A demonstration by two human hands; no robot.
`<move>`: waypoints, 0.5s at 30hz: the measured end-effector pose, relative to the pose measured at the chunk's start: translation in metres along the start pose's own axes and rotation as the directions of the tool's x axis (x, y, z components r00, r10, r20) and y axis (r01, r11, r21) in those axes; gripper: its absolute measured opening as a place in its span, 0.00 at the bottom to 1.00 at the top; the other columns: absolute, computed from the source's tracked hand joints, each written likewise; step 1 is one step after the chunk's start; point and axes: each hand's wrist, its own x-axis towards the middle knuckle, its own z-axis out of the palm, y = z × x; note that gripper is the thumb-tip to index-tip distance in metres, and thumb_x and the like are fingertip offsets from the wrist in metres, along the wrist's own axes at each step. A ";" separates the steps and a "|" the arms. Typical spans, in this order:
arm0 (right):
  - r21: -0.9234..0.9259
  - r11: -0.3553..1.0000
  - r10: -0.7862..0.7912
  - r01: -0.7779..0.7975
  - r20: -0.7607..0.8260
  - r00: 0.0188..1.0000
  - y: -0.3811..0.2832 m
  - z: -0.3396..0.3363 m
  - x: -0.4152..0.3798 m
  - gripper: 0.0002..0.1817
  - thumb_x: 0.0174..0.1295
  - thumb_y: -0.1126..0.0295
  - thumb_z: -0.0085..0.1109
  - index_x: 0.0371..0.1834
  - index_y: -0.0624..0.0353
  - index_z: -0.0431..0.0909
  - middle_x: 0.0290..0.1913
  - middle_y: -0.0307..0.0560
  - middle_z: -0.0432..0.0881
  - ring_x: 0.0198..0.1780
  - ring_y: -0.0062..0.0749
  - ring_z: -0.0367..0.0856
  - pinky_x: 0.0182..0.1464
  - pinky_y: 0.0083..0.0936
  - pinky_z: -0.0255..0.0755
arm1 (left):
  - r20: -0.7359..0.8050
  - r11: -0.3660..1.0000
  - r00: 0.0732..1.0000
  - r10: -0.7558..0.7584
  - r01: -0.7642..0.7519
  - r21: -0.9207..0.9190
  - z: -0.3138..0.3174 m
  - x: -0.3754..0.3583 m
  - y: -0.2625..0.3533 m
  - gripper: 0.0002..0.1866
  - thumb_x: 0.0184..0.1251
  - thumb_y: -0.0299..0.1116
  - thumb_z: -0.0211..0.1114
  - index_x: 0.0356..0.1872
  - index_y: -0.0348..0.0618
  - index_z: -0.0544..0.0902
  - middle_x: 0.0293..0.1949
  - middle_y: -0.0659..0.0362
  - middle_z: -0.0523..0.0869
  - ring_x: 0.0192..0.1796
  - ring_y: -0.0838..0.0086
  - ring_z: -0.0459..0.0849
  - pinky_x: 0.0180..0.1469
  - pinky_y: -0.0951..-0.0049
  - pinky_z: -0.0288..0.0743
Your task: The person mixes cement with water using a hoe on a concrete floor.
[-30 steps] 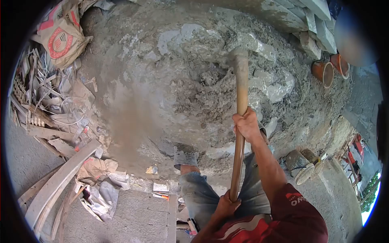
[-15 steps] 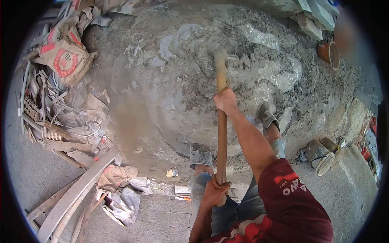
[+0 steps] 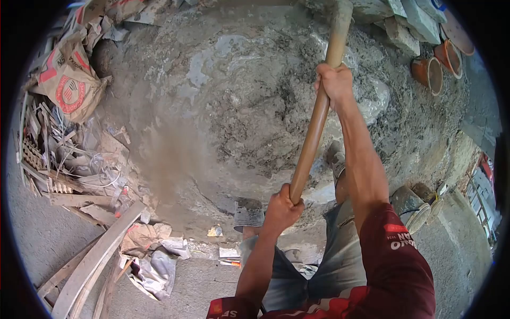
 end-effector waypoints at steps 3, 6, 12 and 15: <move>0.001 1.000 0.003 -0.003 -0.001 1.000 0.010 0.018 0.056 0.07 0.53 0.74 0.58 0.30 0.66 0.72 0.21 0.43 0.75 0.19 0.27 0.75 0.20 0.25 0.71 | -0.016 0.999 0.999 0.045 -0.045 -0.007 -0.009 0.044 0.005 0.15 0.50 0.30 0.65 0.36 0.36 0.72 0.23 0.43 0.81 0.27 0.49 0.83 0.30 0.61 0.76; -0.226 0.933 0.286 -0.279 -0.003 0.958 0.065 0.048 0.036 0.10 0.55 0.72 0.60 0.32 0.70 0.75 0.23 0.45 0.77 0.20 0.29 0.76 0.22 0.29 0.72 | 0.089 0.959 0.972 -0.219 0.231 -0.163 -0.018 -0.002 -0.002 0.15 0.50 0.31 0.65 0.34 0.33 0.73 0.20 0.49 0.79 0.23 0.62 0.80 0.29 0.67 0.74; -0.151 0.841 0.538 -0.520 0.125 0.834 0.118 0.019 -0.119 0.09 0.56 0.74 0.59 0.32 0.70 0.73 0.22 0.46 0.75 0.18 0.29 0.75 0.19 0.27 0.71 | 0.127 0.879 0.877 -0.464 0.474 -0.059 0.004 -0.153 -0.027 0.19 0.50 0.37 0.69 0.37 0.34 0.75 0.26 0.46 0.83 0.31 0.55 0.85 0.34 0.62 0.76; -0.104 0.841 0.541 -0.531 0.183 0.821 0.134 -0.001 -0.174 0.13 0.54 0.74 0.59 0.38 0.70 0.69 0.22 0.45 0.73 0.19 0.27 0.75 0.19 0.26 0.72 | 0.123 0.868 0.859 -0.497 0.492 0.070 0.016 -0.208 -0.034 0.23 0.50 0.40 0.70 0.42 0.34 0.75 0.31 0.43 0.85 0.35 0.51 0.86 0.38 0.59 0.78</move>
